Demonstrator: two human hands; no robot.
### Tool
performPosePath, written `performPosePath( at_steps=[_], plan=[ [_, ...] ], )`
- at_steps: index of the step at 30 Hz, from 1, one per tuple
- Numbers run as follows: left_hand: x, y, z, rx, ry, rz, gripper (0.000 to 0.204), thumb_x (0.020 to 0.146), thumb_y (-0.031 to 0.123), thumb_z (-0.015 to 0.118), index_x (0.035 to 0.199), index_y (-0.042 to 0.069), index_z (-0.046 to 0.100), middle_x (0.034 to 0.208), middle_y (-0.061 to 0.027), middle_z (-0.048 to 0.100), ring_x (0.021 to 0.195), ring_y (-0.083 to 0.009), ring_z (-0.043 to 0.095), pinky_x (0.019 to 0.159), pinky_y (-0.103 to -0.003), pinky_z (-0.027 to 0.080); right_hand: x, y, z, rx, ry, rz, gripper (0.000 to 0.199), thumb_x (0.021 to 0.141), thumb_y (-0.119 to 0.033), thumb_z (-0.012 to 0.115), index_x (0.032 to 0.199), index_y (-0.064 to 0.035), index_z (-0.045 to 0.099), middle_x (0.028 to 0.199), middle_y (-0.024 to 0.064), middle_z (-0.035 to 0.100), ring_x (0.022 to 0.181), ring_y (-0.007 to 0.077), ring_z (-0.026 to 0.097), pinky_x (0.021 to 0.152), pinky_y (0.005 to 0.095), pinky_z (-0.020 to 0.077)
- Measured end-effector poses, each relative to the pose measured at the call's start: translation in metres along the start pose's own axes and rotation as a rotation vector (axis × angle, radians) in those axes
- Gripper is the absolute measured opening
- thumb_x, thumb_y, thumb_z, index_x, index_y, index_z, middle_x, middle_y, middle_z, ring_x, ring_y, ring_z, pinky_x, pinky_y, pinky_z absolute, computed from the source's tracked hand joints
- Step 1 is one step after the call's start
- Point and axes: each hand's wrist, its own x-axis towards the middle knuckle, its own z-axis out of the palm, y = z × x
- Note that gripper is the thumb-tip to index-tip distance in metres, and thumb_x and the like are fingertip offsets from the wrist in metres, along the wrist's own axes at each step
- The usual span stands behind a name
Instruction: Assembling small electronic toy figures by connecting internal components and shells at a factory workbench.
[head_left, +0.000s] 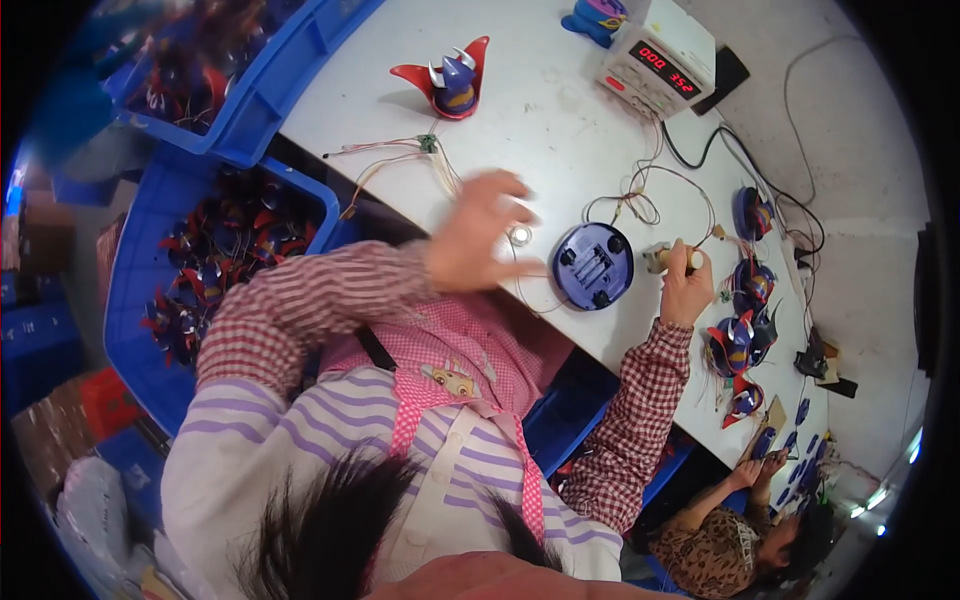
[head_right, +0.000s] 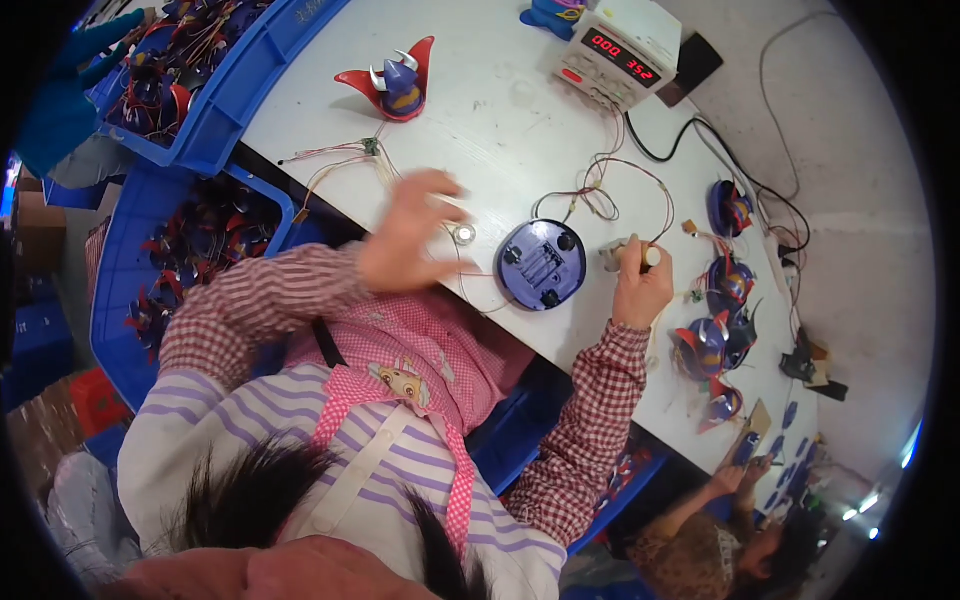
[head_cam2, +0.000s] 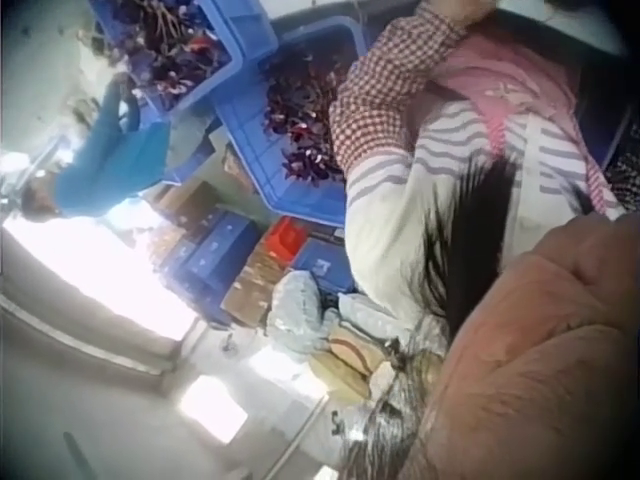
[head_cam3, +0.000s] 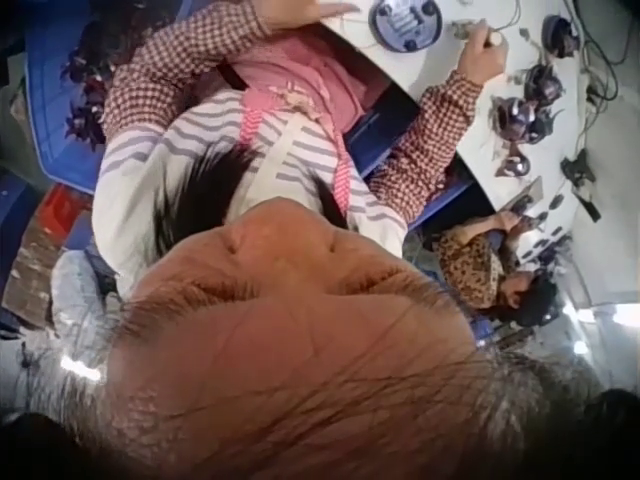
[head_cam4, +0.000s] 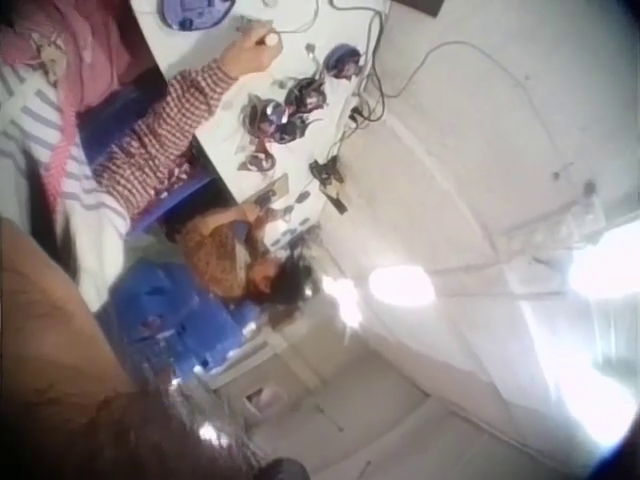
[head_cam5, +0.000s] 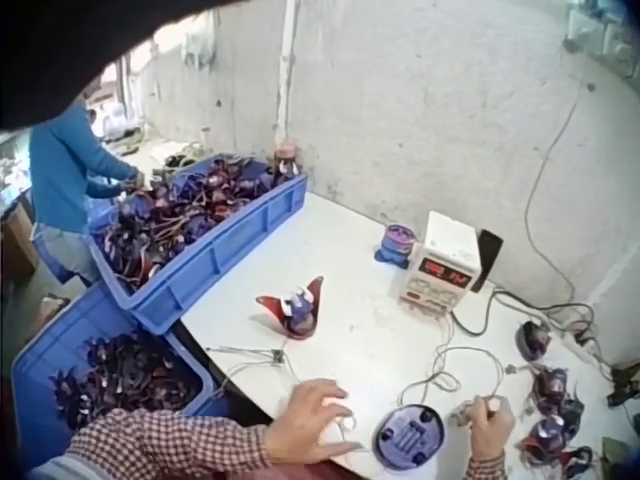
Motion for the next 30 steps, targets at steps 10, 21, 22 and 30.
performPosePath(
  at_steps=[10, 21, 22, 30],
  plan=[
    [0.029, -0.164, -0.083, 0.595, -0.297, -0.602, 0.08, 0.064, 0.062, 0.068, 0.122, 0.009, 0.054, 0.133, -0.0143, 0.042, 0.133, -0.0357, 0.02, 0.105, -0.048, 0.02, -0.028, -0.094, 0.047, -0.048, 0.151, -0.174, 0.037, 0.079, -0.011, 0.066, 0.111, -0.0004, 0.052, 0.102, 0.0095, 0.055, 0.088, 0.017, 0.051, 0.075, 0.0265, 0.0424],
    [0.056, -0.179, -0.045, 0.003, 0.051, -0.684, 0.063, 0.062, 0.038, 0.079, 0.109, 0.0, 0.061, 0.125, -0.0154, 0.05, 0.11, -0.0293, 0.051, 0.092, -0.029, 0.044, -0.079, -0.151, 0.249, -0.034, -0.436, -0.29, 0.019, 0.077, -0.019, 0.06, 0.083, -0.0009, 0.062, 0.084, 0.0158, 0.057, 0.082, 0.0306, 0.055, 0.073, 0.036, 0.0458],
    [0.06, -0.17, -0.049, -0.029, 0.028, -0.666, 0.063, 0.062, 0.038, 0.079, 0.109, 0.0, 0.061, 0.125, -0.0154, 0.05, 0.11, -0.0293, 0.051, 0.092, -0.029, 0.044, -0.074, -0.15, 0.235, -0.064, -0.414, -0.269, 0.019, 0.077, -0.019, 0.06, 0.083, -0.0009, 0.062, 0.084, 0.0158, 0.057, 0.082, 0.0306, 0.055, 0.073, 0.036, 0.0458],
    [0.068, -0.069, -0.046, -1.082, -0.318, -0.775, 0.041, 0.07, 0.012, 0.074, 0.105, -0.004, 0.059, 0.095, -0.0126, 0.065, 0.084, -0.0192, 0.063, 0.079, -0.026, 0.051, -0.061, -0.119, 0.073, 0.528, -0.408, 0.315, 0.023, 0.077, -0.013, 0.069, 0.094, -0.0003, 0.062, 0.069, 0.0026, 0.058, 0.057, 0.0091, 0.048, 0.051, 0.0201, 0.0391]
  ],
)
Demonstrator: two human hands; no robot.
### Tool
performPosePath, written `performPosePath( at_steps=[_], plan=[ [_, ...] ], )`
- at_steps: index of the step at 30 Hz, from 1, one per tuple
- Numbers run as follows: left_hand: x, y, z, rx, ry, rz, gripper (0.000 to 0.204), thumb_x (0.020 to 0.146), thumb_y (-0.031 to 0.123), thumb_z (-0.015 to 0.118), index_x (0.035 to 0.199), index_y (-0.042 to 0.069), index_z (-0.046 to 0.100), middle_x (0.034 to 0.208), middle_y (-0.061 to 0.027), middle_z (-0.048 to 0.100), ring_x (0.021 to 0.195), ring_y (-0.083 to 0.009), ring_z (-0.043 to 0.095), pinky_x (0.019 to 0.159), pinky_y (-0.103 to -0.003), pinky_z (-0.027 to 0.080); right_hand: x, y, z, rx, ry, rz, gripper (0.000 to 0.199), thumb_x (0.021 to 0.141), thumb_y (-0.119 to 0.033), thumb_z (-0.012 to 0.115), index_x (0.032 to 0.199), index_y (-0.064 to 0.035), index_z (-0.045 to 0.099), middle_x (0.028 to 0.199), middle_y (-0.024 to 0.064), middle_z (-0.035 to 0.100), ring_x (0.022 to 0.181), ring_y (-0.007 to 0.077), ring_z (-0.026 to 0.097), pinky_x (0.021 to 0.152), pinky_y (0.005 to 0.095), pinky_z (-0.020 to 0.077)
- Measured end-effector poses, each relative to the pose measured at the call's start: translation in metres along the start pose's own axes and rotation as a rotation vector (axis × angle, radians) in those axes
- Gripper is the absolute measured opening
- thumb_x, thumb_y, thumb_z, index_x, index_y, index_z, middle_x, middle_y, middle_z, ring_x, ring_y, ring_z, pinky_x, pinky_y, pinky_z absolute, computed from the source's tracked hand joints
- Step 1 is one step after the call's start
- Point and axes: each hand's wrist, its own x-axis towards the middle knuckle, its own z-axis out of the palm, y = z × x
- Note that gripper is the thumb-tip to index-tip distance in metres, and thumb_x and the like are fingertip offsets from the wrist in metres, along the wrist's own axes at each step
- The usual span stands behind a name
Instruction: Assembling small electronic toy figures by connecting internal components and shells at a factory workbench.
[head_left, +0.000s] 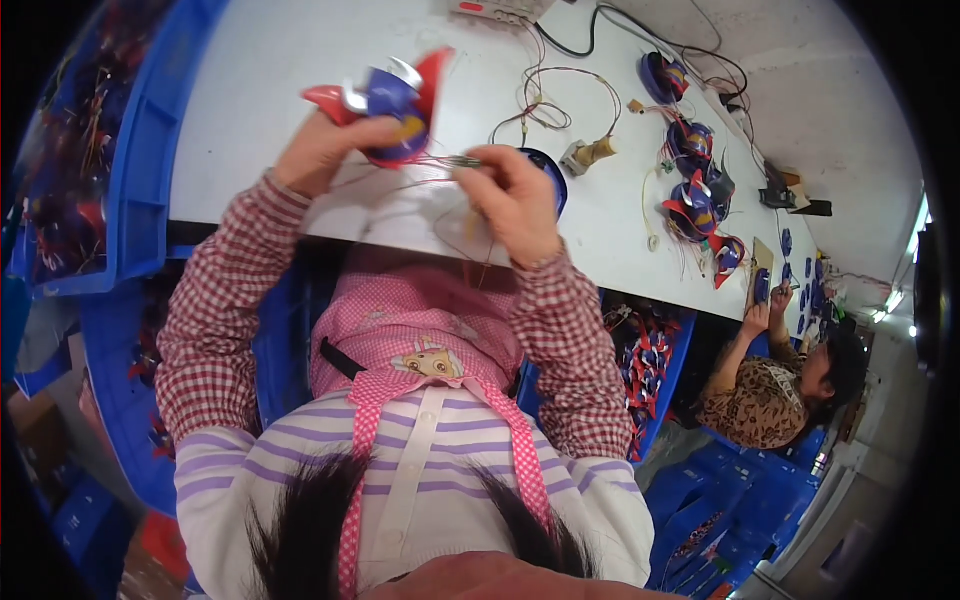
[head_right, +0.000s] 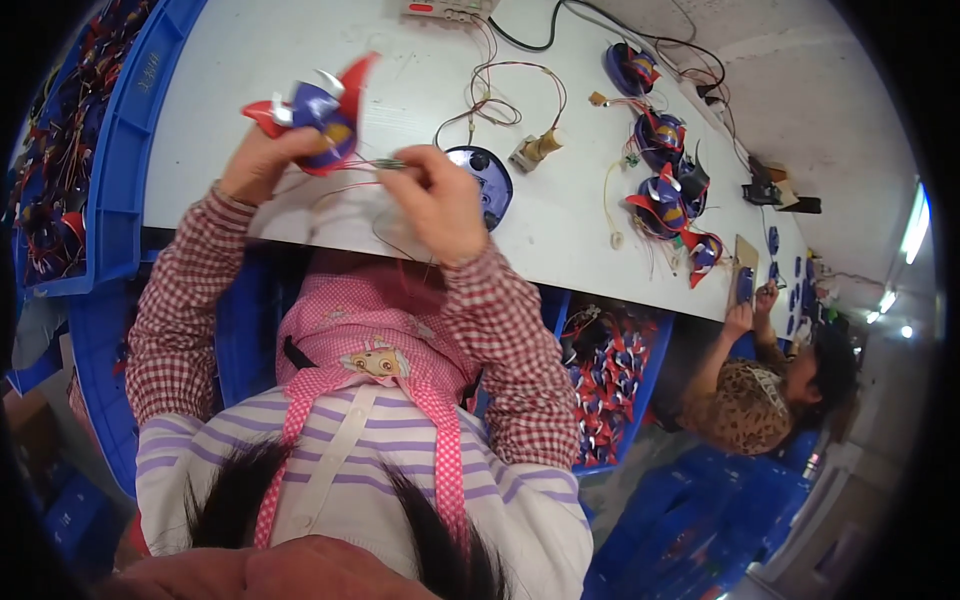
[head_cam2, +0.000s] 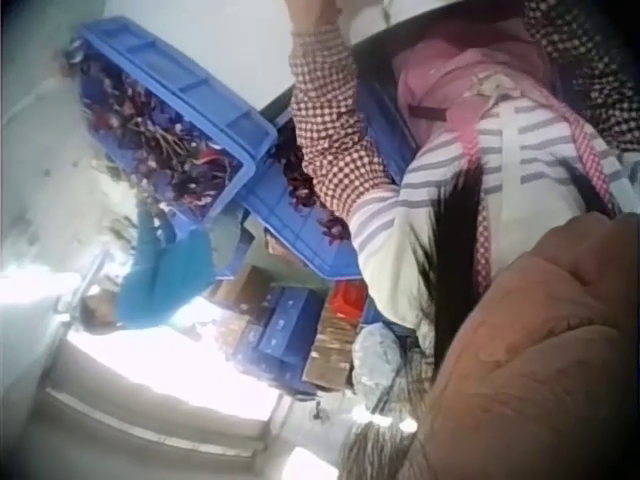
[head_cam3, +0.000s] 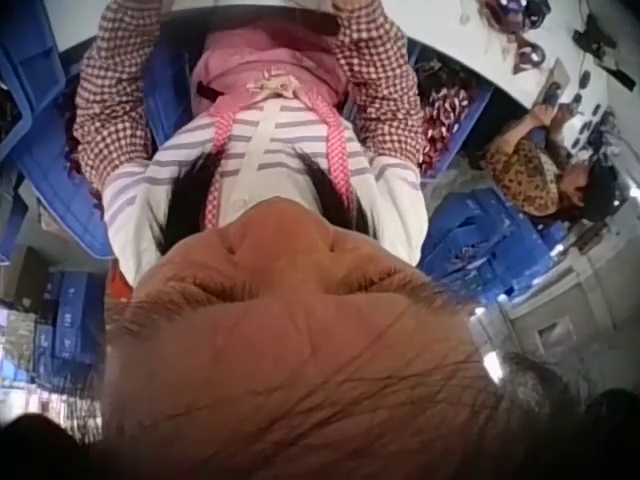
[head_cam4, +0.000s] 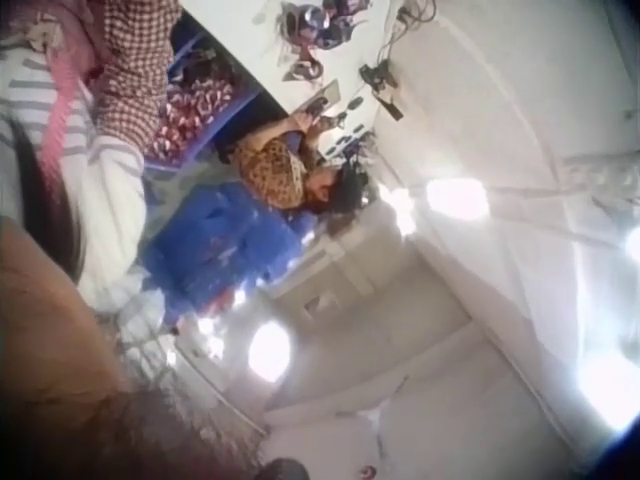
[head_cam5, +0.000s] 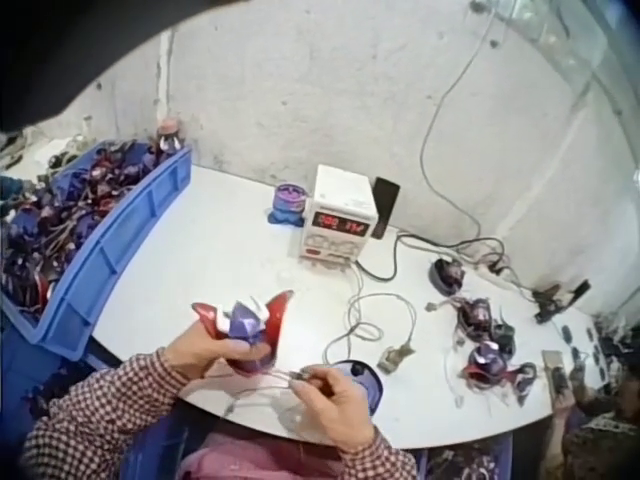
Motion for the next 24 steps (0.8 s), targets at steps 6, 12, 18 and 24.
performPosePath(
  at_steps=[6, 12, 18, 24],
  plan=[
    [0.0, -0.024, 0.083, 0.061, -0.196, -0.135, 0.048, 0.067, 0.014, 0.076, 0.107, -0.003, 0.058, 0.099, -0.0143, 0.063, 0.089, -0.0203, 0.061, 0.082, -0.028, 0.049, -0.015, 0.036, -0.066, -0.211, 0.247, -0.059, 0.021, 0.078, -0.011, 0.067, 0.094, -0.0002, 0.062, 0.083, 0.007, 0.057, 0.073, 0.0137, 0.051, 0.064, 0.0227, 0.0412],
    [0.01, -0.09, 0.1, 0.334, 0.117, 0.287, 0.057, 0.051, 0.036, 0.085, 0.092, 0.001, 0.065, 0.113, -0.0196, 0.045, 0.095, -0.0276, 0.047, 0.085, -0.035, 0.044, -0.003, 0.085, -0.068, -0.633, 0.448, -0.381, 0.03, 0.077, -0.015, 0.067, 0.1, -0.0022, 0.053, 0.097, 0.0135, 0.052, 0.087, 0.0258, 0.05, 0.078, 0.0334, 0.043],
    [-0.026, -0.056, 0.113, 0.185, 0.02, 0.12, 0.063, 0.058, 0.018, 0.084, 0.111, -0.002, 0.055, 0.111, -0.0154, 0.057, 0.095, -0.0194, 0.055, 0.088, -0.028, 0.046, -0.016, 0.05, -0.072, -0.151, 0.368, -0.424, 0.023, 0.083, 0.0, 0.059, 0.105, -0.0019, 0.053, 0.099, 0.0135, 0.059, 0.081, 0.0184, 0.058, 0.07, 0.0263, 0.0502],
    [-0.139, -0.015, 0.078, -0.586, 0.259, 0.252, 0.048, 0.065, -0.001, 0.069, 0.111, 0.002, 0.057, 0.104, -0.0066, 0.063, 0.092, -0.0159, 0.058, 0.085, -0.027, 0.046, -0.049, -0.042, 0.036, -0.203, -0.146, -0.638, 0.024, 0.079, 0.004, 0.055, 0.102, -0.0025, 0.053, 0.097, 0.0088, 0.051, 0.084, 0.0175, 0.048, 0.073, 0.0272, 0.0445]
  ],
)
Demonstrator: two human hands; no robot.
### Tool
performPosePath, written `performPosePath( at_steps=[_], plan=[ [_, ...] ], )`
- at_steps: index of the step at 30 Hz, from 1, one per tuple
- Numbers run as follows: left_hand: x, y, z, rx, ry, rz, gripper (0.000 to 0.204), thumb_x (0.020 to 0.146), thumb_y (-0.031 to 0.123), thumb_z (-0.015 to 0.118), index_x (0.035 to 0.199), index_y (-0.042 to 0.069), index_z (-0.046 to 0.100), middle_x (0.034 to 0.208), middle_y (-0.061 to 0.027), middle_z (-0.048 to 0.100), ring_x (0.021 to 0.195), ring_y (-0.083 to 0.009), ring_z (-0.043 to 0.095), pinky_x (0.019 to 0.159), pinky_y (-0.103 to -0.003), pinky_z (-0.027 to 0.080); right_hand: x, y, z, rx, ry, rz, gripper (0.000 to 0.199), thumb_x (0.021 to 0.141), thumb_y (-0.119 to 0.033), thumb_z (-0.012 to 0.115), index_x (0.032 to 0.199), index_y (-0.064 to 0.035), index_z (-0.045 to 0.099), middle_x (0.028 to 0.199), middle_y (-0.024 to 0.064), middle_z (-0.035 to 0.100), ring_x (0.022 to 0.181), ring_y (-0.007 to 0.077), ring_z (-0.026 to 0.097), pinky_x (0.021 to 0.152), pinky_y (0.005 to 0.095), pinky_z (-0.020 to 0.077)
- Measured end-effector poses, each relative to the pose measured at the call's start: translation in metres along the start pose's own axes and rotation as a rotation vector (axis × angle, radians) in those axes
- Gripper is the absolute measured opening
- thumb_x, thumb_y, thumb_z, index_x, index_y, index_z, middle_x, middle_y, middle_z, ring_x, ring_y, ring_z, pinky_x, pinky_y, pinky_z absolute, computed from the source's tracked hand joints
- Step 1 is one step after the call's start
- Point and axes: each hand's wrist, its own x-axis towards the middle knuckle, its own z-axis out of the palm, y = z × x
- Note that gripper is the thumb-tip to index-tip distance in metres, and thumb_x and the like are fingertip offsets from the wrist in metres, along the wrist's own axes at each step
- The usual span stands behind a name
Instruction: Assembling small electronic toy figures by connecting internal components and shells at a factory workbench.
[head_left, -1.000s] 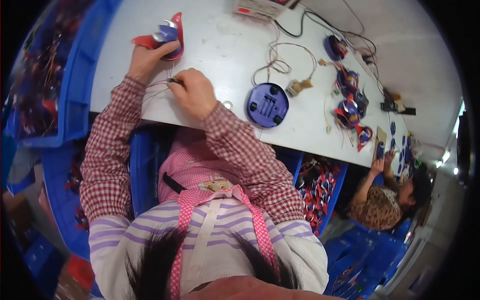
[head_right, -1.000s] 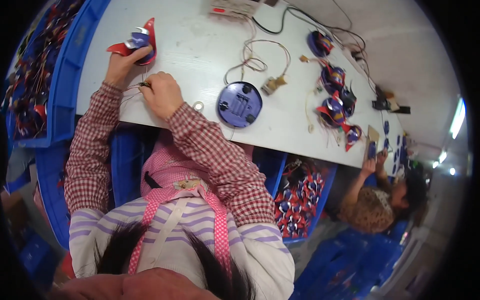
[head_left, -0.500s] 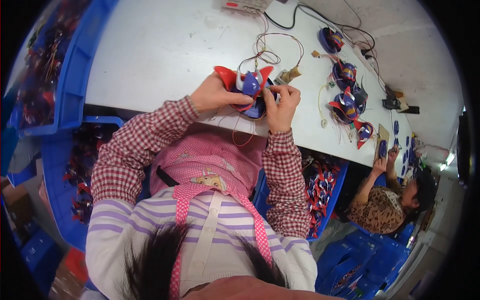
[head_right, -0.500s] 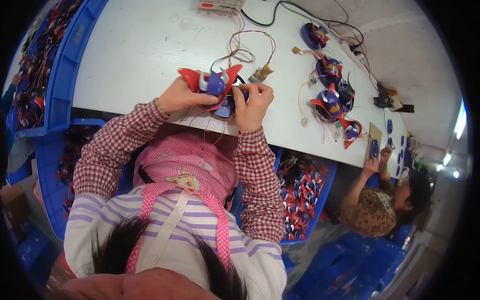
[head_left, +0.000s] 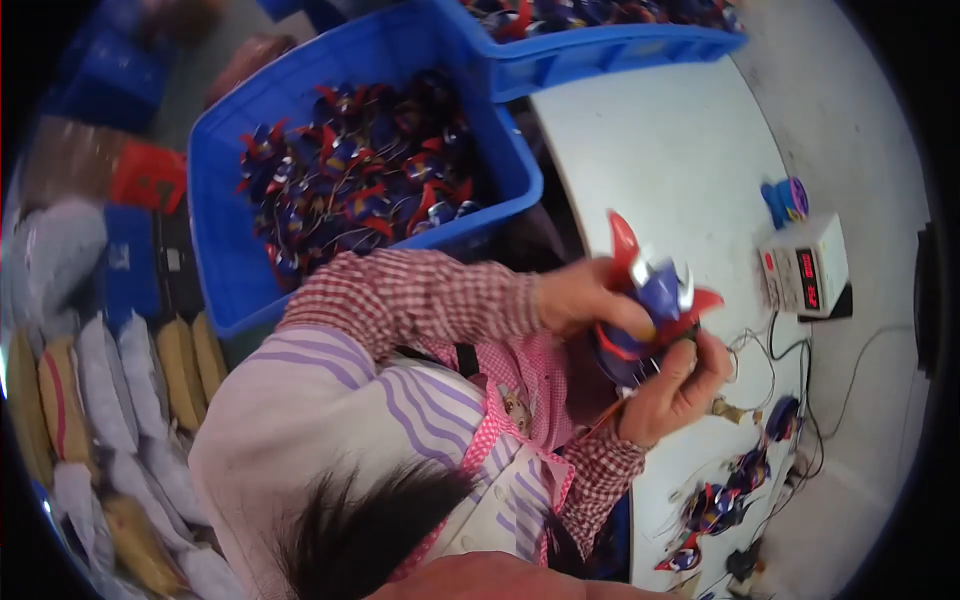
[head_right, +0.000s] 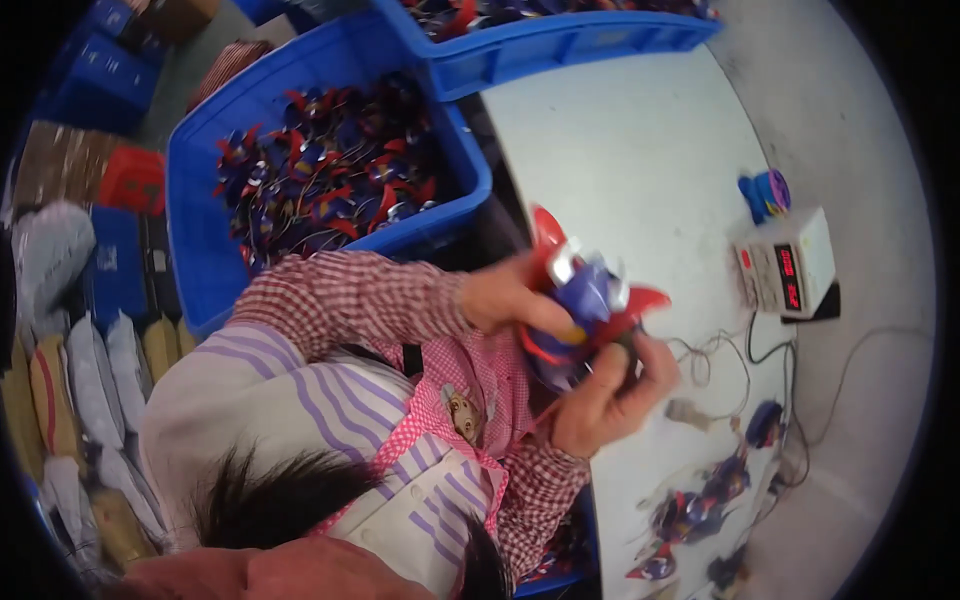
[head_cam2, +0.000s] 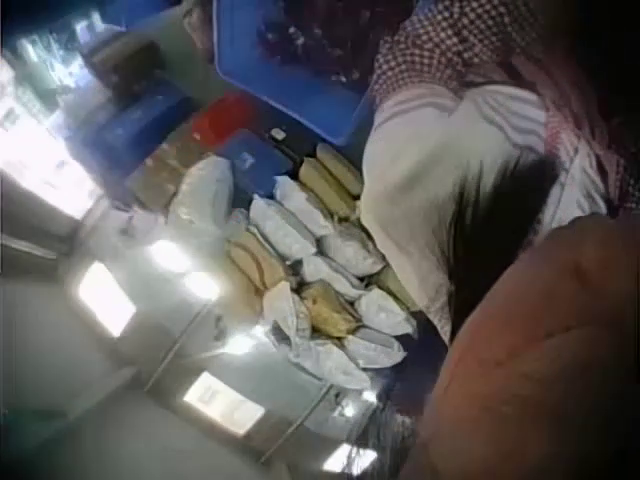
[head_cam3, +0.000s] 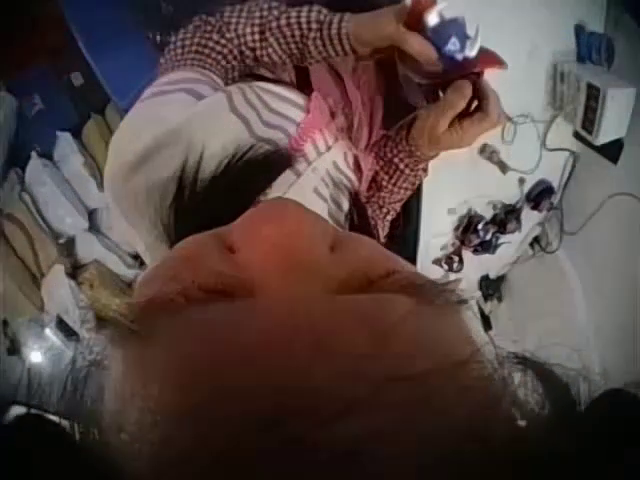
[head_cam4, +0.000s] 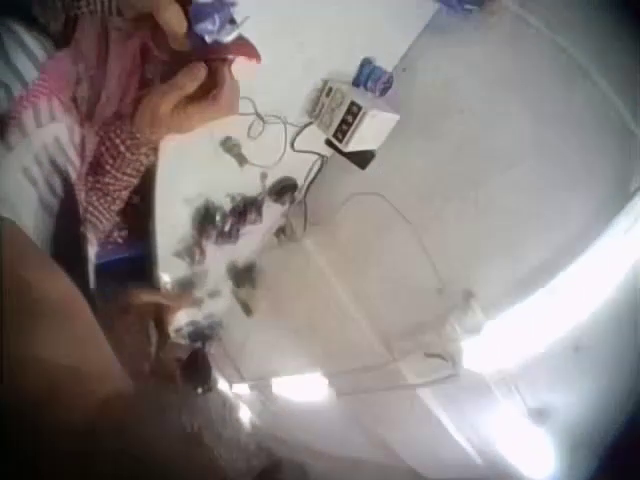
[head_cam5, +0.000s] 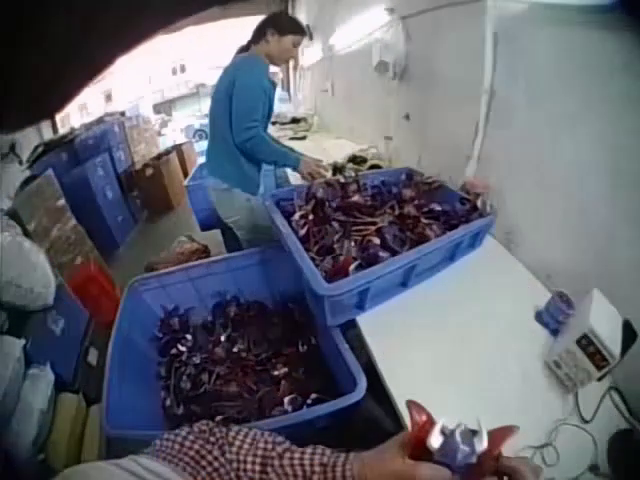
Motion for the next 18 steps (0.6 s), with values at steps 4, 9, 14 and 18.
performPosePath(
  at_steps=[4, 9, 14, 18],
  plan=[
    [-0.074, 0.085, -0.074, 0.138, 0.473, 0.2, 0.041, 0.064, -0.002, 0.063, 0.105, 0.001, 0.062, 0.095, -0.0107, 0.066, 0.082, -0.0197, 0.063, 0.077, -0.028, 0.049, -0.005, -0.03, 0.058, 0.314, -0.174, 0.129, 0.028, 0.079, 0.004, 0.053, 0.106, -0.0026, 0.053, 0.103, 0.0102, 0.048, 0.086, 0.0177, 0.046, 0.073, 0.0261, 0.0426],
    [-0.208, 0.193, -0.184, 0.369, 0.889, 0.469, 0.034, 0.074, 0.011, 0.064, 0.106, -0.001, 0.061, 0.092, -0.0084, 0.067, 0.081, -0.0177, 0.064, 0.077, -0.027, 0.051, -0.024, -0.011, 0.084, 0.269, -0.454, 0.274, 0.023, 0.082, -0.003, 0.06, 0.104, -0.0011, 0.053, 0.099, 0.009, 0.049, 0.078, 0.0155, 0.048, 0.071, 0.0249, 0.0426],
    [-0.318, 0.221, -0.314, 0.41, 1.225, 0.588, 0.034, 0.079, 0.016, 0.068, 0.108, 0.001, 0.058, 0.094, -0.0081, 0.066, 0.077, -0.0158, 0.064, 0.072, -0.023, 0.052, -0.042, 0.016, 0.092, 0.049, -0.607, 0.256, 0.019, 0.085, -0.008, 0.061, 0.101, -0.0009, 0.056, 0.093, 0.0076, 0.054, 0.076, 0.0156, 0.051, 0.072, 0.0247, 0.0437],
    [-0.335, 0.187, -0.367, 0.521, 1.526, 0.407, 0.043, 0.078, 0.02, 0.069, 0.115, 0.006, 0.054, 0.105, -0.0086, 0.062, 0.092, -0.0183, 0.06, 0.082, -0.03, 0.048, -0.055, 0.016, 0.092, -0.062, -0.685, 0.275, 0.017, 0.084, -0.009, 0.061, 0.098, -0.0003, 0.057, 0.09, 0.0082, 0.056, 0.075, 0.0171, 0.053, 0.071, 0.0256, 0.0446]
  ],
)
